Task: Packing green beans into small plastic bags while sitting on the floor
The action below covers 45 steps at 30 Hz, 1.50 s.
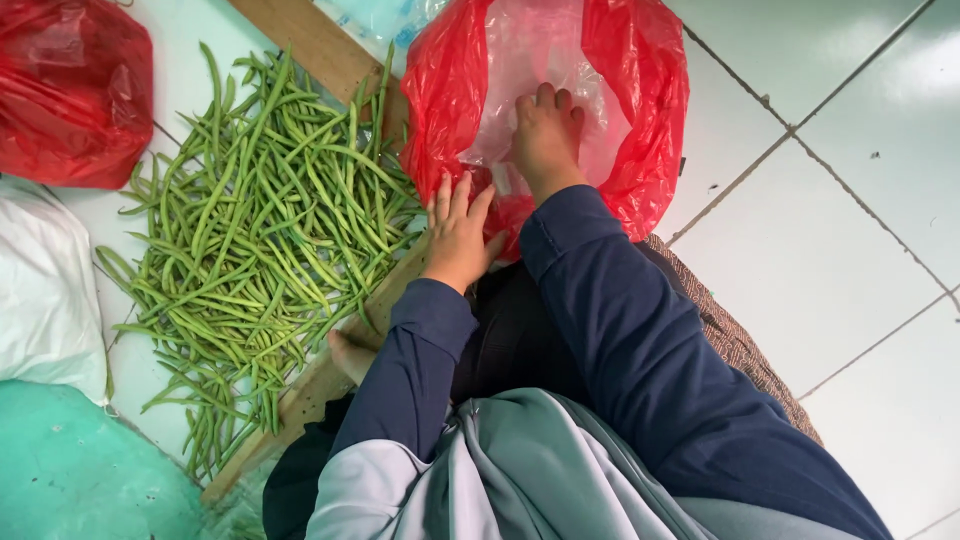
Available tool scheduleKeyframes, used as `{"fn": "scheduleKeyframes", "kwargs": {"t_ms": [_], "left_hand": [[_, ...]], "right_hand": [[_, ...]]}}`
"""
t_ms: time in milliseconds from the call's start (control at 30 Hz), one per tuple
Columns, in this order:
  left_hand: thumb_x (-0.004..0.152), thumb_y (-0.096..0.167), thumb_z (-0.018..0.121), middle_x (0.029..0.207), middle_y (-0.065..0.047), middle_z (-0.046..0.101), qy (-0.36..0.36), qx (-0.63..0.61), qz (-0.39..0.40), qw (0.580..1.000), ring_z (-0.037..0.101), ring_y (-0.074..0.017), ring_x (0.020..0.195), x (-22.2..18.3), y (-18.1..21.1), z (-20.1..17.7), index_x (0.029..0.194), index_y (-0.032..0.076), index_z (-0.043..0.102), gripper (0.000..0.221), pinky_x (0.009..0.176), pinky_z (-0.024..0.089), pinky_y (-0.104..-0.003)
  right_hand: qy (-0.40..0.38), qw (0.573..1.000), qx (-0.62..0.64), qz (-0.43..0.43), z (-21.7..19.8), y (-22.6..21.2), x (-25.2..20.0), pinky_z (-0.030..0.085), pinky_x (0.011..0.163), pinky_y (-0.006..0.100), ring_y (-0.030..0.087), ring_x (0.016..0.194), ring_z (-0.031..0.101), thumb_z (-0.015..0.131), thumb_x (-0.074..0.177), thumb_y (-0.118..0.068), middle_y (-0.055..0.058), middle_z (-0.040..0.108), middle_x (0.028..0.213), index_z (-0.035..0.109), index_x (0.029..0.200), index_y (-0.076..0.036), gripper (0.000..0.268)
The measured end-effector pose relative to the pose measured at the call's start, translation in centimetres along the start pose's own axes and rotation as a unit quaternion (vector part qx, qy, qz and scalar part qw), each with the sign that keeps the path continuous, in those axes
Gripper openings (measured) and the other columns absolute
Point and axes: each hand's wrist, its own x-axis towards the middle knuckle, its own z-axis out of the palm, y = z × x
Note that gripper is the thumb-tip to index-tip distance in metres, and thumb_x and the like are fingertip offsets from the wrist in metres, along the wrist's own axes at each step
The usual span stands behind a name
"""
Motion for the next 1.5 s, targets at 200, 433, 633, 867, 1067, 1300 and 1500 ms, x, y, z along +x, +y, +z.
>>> {"fn": "scheduleKeyframes", "kwargs": {"t_ms": [200, 433, 633, 867, 1067, 1300, 1500], "left_hand": [[0.087, 0.036, 0.073, 0.154, -0.018, 0.047, 0.092, -0.026, 0.066, 0.993, 0.036, -0.0459, 0.145, -3.0, 0.3, 1.4, 0.138, 0.017, 0.062, 0.056, 0.117, 0.028, -0.066], [0.095, 0.033, 0.064, 0.135, -0.006, 0.065, 0.091, -0.082, 0.059, 0.991, 0.047, -0.0409, 0.14, -8.4, 0.6, 4.2, 0.12, 0.021, 0.074, 0.029, 0.114, 0.03, -0.063], [0.101, 0.023, 0.058, 0.133, -0.007, 0.067, 0.166, -0.112, 0.097, 0.975, 0.051, -0.0383, 0.136, -12.1, 1.5, 2.8, 0.124, 0.02, 0.072, 0.027, 0.114, 0.036, -0.059], [0.103, 0.016, 0.053, 0.127, -0.017, 0.067, 0.207, -0.161, 0.125, 0.957, 0.058, -0.0381, 0.124, -17.8, 1.4, 1.4, 0.118, 0.003, 0.072, 0.028, 0.109, 0.044, -0.05], [0.101, 0.014, 0.058, 0.127, -0.017, 0.066, 0.238, -0.217, 0.125, 0.938, 0.062, -0.035, 0.12, -20.4, 2.3, 0.4, 0.118, 0.002, 0.07, 0.025, 0.107, 0.048, -0.047], [0.101, 0.023, 0.064, 0.139, -0.019, 0.059, 0.319, -0.286, 0.106, 0.897, 0.056, -0.0407, 0.128, -19.9, 4.6, -5.0, 0.137, 0.011, 0.062, 0.038, 0.106, 0.047, -0.052], [0.094, 0.022, 0.069, 0.125, -0.024, 0.061, 0.52, -0.148, 0.11, 0.834, 0.061, -0.0459, 0.115, -19.6, 4.8, -7.3, 0.127, -0.004, 0.059, 0.043, 0.102, 0.05, -0.051]], "right_hand": [[-0.032, 0.992, 0.035, 0.116, -3.3, 0.0, -0.8, 0.041, 0.086, 0.056, 0.043, 0.111, 0.049, 0.092, 0.066, -0.041, 0.018, 0.053, 0.125, 0.053, 0.136, -0.015, 0.085], [-0.048, 0.986, 0.127, 0.093, -1.9, 1.4, -0.8, 0.049, 0.083, 0.054, 0.044, 0.097, 0.066, 0.058, 0.08, -0.007, 0.015, 0.07, 0.111, 0.067, 0.124, -0.013, 0.045], [0.127, 0.951, 0.28, 0.035, -4.2, 1.4, -0.6, 0.043, 0.057, 0.048, 0.033, 0.076, 0.06, 0.063, 0.081, -0.011, 0.008, 0.068, 0.082, 0.059, 0.077, -0.009, 0.006], [0.25, 0.827, 0.504, -0.017, -12.0, -0.2, -4.1, 0.047, 0.096, 0.037, 0.02, 0.106, 0.065, 0.063, 0.088, -0.005, 0.001, 0.073, 0.106, 0.072, 0.092, -0.016, 0.015], [0.319, 0.832, 0.453, -0.025, -13.8, -0.6, -7.2, 0.049, 0.087, 0.034, 0.021, 0.106, 0.061, 0.071, 0.093, -0.004, 0.004, 0.069, 0.115, 0.074, 0.1, -0.017, 0.015], [0.436, 0.748, 0.418, -0.276, -20.8, -7.1, -15.7, 0.046, 0.095, 0.044, 0.039, 0.108, 0.061, 0.074, 0.089, 0.013, 0.02, 0.065, 0.125, 0.063, 0.104, -0.004, 0.025], [0.269, 0.747, 0.444, -0.415, -23.4, -13.1, -24.2, 0.046, 0.096, 0.057, 0.048, 0.108, 0.06, 0.075, 0.077, 0.005, 0.022, 0.068, 0.125, 0.064, 0.09, -0.002, 0.019]]}}
